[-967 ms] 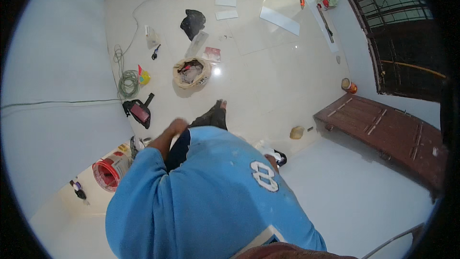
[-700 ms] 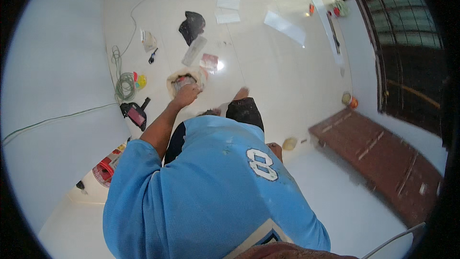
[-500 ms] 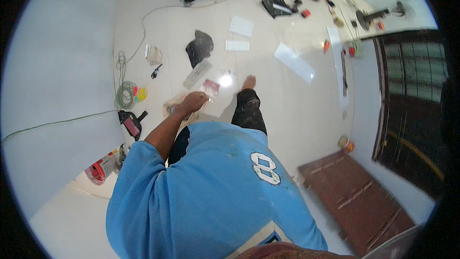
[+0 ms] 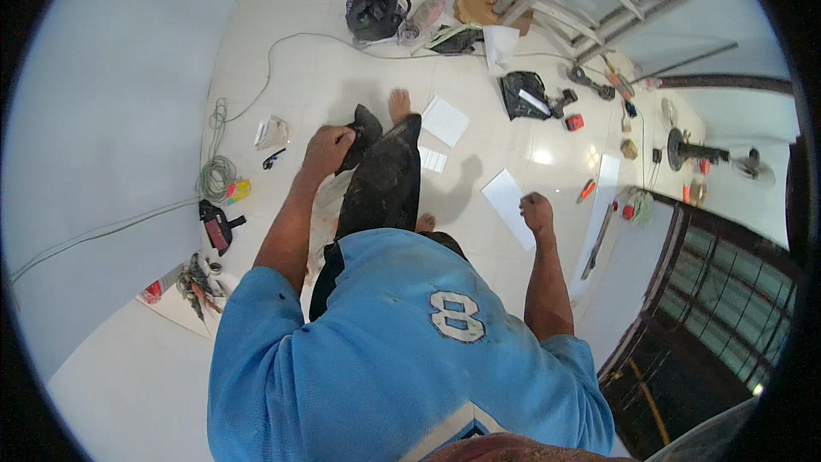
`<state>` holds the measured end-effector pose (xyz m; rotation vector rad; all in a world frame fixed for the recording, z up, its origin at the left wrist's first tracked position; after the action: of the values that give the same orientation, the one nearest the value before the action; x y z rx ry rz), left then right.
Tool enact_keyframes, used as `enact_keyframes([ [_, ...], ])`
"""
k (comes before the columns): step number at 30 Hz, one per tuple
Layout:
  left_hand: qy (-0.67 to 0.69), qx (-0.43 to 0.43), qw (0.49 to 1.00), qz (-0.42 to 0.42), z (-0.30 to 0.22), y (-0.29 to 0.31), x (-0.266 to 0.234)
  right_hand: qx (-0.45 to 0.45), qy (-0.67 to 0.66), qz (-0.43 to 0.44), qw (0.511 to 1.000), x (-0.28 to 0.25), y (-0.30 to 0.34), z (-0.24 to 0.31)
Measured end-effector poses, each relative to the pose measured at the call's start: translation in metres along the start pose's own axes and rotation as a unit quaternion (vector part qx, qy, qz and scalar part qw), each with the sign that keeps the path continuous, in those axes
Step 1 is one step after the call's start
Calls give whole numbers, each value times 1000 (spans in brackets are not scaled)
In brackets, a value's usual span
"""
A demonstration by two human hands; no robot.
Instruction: The person uses an angle grinder to cut a large ceramic tile leaning against a wall. After cutting, the person walks across the room and rummages through a bag and a bucket of tools.
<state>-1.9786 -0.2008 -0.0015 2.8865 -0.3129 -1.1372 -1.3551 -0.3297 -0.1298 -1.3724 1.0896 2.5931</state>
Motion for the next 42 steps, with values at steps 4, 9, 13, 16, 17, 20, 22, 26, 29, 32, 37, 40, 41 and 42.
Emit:
enact_keyframes([
  [4,-111,-13,993,32,126,-162,42,16,-110,88,990,-5,-101,215],
  [9,-93,-155,982,50,239,-392,99,18,-84,202,976,117,-262,378],
  [13,-200,-194,954,108,322,-500,121,-156,74,183,968,231,-384,534],
  [16,-256,-218,941,19,391,-540,116,-165,70,132,975,294,-473,636],
  [17,-216,-171,961,-36,399,-565,117,-299,-20,82,950,304,-503,668],
  [20,-153,-96,972,-150,442,-568,109,-238,81,128,959,383,-561,710],
  [22,-167,-53,974,-146,435,-582,95,-176,173,186,951,421,-599,707],
  [26,-147,-60,977,-140,432,-589,70,-355,500,59,788,414,-668,705],
  [29,-133,-84,976,-149,439,-573,67,-135,-9,207,969,379,-686,735],
  [32,-112,-94,974,-174,436,-557,66,100,-250,297,916,369,-674,737],
  [37,2,-111,972,-205,405,-572,72,12,-149,489,859,447,-666,712],
  [40,92,-173,950,-244,414,-547,73,125,-421,595,673,449,-652,780],
  [41,85,-179,946,-256,418,-537,70,66,-479,622,616,430,-649,810],
  [42,79,-180,943,-267,420,-529,68,5,-534,639,553,407,-648,832],
])
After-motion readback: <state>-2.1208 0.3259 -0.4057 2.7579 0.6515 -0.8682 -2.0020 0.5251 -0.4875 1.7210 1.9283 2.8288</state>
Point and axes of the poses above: each hand's wrist, its own y-axis away from the middle knuckle, its own x-axis out of the palm, z = x × y, the point moved 9 cm from there along -y, towards the middle knuckle, and after that the axes turned 14 degrees about x, right-handed, at the moved point
